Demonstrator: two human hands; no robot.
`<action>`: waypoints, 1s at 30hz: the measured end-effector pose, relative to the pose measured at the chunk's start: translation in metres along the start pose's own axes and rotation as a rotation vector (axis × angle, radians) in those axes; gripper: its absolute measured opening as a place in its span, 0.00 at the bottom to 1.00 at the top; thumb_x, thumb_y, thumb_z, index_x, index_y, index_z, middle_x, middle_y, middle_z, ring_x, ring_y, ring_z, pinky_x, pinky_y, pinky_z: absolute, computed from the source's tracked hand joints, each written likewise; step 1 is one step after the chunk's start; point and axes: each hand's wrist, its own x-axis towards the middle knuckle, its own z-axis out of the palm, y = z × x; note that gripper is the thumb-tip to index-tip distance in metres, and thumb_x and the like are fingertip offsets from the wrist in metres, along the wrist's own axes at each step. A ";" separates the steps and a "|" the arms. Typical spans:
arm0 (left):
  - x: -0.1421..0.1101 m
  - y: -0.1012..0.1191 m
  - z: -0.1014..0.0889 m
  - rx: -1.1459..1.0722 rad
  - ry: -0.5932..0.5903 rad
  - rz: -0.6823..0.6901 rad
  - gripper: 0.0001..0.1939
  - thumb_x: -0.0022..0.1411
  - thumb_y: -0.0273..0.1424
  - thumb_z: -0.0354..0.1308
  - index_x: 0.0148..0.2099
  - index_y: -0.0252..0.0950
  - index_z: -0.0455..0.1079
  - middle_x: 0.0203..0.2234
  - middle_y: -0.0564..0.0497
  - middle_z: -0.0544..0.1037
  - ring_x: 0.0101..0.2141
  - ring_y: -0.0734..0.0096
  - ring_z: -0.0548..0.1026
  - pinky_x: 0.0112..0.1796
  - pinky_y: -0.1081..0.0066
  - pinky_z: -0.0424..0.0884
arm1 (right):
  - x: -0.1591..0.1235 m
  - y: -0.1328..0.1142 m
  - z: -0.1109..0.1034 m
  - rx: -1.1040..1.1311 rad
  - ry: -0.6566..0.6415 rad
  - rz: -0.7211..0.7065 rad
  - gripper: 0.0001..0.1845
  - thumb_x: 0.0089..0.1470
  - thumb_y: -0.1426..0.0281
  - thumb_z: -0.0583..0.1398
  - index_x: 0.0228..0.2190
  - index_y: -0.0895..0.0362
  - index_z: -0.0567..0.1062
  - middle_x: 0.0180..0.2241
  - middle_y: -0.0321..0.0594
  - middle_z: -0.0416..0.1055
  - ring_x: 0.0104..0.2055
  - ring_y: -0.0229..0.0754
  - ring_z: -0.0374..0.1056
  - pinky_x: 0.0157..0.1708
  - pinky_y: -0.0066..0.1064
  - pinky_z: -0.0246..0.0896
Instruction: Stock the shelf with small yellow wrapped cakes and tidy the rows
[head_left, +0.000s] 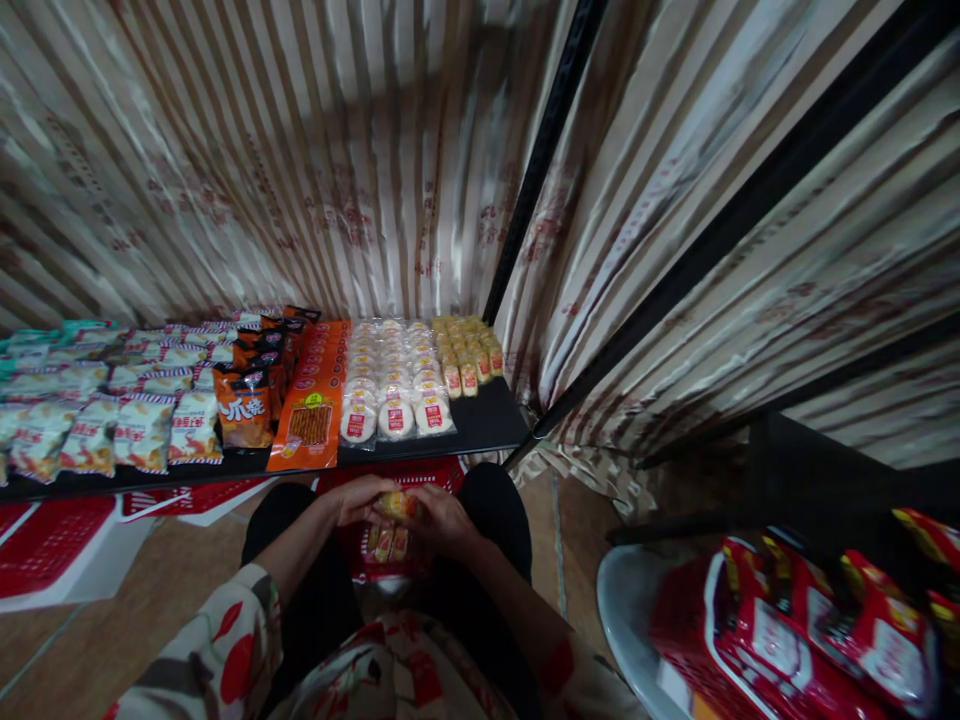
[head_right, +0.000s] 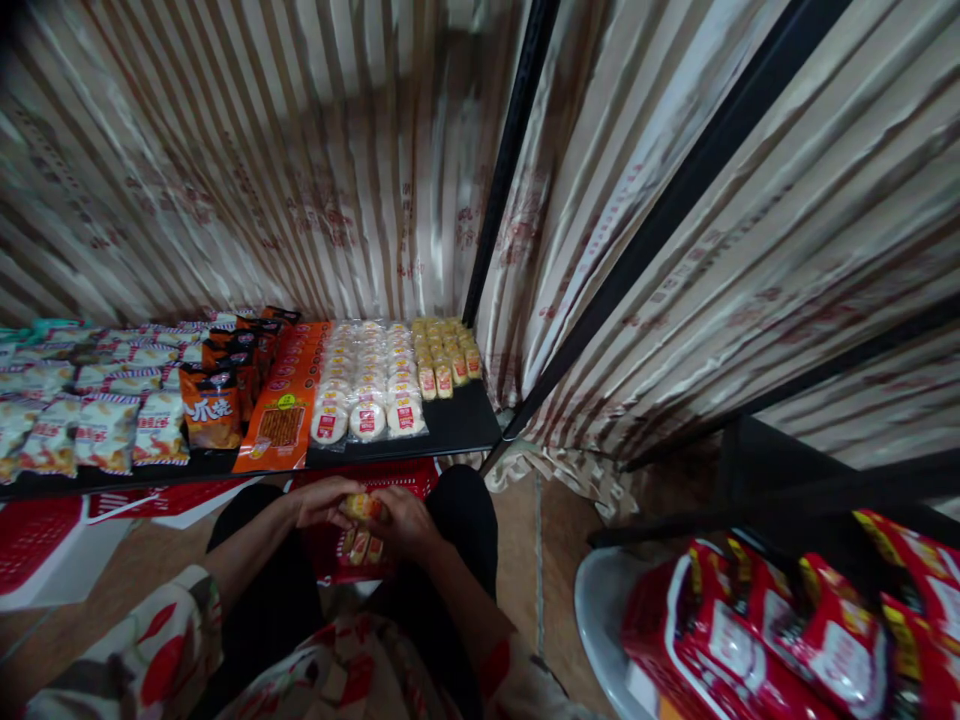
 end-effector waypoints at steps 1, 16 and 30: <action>0.001 0.002 0.002 0.003 -0.009 0.005 0.20 0.43 0.39 0.64 0.34 0.29 0.71 0.25 0.48 0.77 0.24 0.73 0.74 0.26 0.75 0.70 | 0.000 0.000 -0.003 0.002 0.016 0.011 0.17 0.51 0.61 0.59 0.42 0.56 0.72 0.39 0.41 0.71 0.42 0.41 0.66 0.42 0.28 0.58; 0.006 0.030 0.040 0.005 -0.003 0.203 0.23 0.43 0.43 0.65 0.37 0.31 0.71 0.27 0.49 0.76 0.27 0.74 0.73 0.34 0.72 0.69 | -0.001 0.006 -0.027 0.096 0.379 0.131 0.10 0.50 0.66 0.59 0.36 0.56 0.72 0.31 0.38 0.70 0.33 0.38 0.67 0.34 0.27 0.62; 0.045 0.039 0.094 -0.146 0.372 0.399 0.11 0.43 0.30 0.65 0.27 0.32 0.67 0.21 0.54 0.73 0.23 0.79 0.70 0.32 0.74 0.67 | 0.004 0.037 -0.043 0.086 0.625 0.292 0.16 0.51 0.59 0.57 0.36 0.58 0.71 0.32 0.41 0.71 0.32 0.41 0.67 0.35 0.31 0.64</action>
